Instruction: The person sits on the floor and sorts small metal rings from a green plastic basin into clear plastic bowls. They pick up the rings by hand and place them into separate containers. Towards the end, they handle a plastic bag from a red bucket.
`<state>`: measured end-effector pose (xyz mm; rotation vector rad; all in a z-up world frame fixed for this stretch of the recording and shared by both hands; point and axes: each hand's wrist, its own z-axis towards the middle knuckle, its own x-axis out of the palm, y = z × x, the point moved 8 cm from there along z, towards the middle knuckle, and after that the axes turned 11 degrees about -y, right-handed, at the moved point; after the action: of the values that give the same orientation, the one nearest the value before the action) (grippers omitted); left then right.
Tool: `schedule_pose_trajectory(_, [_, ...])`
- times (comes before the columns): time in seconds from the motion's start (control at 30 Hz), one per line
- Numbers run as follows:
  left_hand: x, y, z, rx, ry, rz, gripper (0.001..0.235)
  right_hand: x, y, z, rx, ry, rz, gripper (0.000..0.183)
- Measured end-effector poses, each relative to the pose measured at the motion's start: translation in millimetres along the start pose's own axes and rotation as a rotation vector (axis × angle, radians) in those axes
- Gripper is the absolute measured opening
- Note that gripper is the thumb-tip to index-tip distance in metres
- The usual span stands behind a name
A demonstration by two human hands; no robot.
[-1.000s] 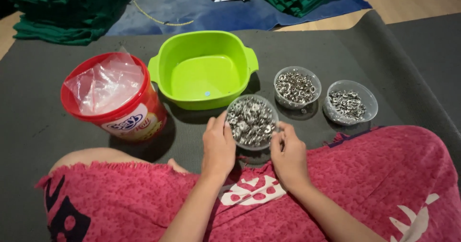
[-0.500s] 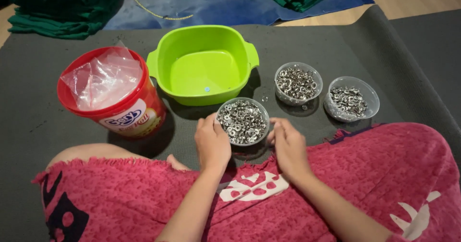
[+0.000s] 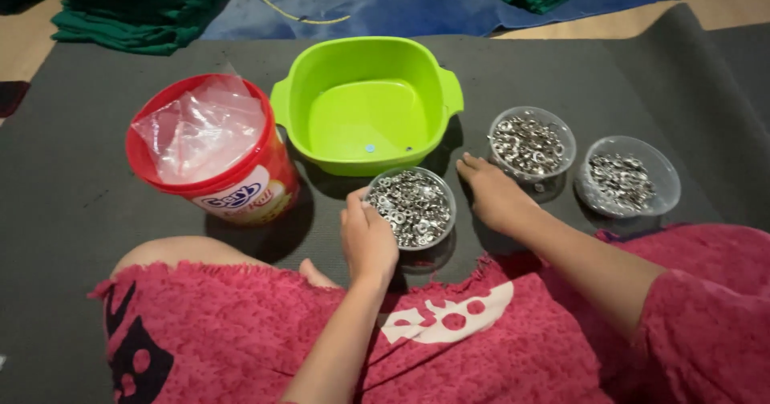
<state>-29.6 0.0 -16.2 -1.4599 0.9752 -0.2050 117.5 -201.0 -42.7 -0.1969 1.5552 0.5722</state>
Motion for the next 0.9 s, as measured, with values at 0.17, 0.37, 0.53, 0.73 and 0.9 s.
schedule_pose_trajectory(0.17, [-6.6,-12.5,-8.6,-0.036,0.009,-0.003,0.033,-17.8,6.9,-8.3,-0.088,-0.139,-0.130,0.038])
schedule_pose_trajectory(0.37, [-6.4,-15.2,-8.9,-0.029,0.017,0.003,0.033,-15.6,14.4,-5.4,-0.087,-0.228,-0.134,0.030])
schedule_pose_trajectory(0.53, [-4.5,-14.7,-5.5,-0.028,0.017,-0.002,0.033,-13.3,18.8,8.6,-0.075,-0.209,-0.206,0.027])
schedule_pose_trajectory(0.73, [0.7,-9.1,3.9,-0.024,-0.007,0.018,0.034,0.3,0.5,21.6,-0.015,-0.122,-0.147,0.019])
schedule_pose_trajectory(0.9, [-4.0,-19.5,0.2,0.070,-0.053,0.000,0.031,-11.7,10.2,16.6,-0.013,-0.118,-0.185,0.014])
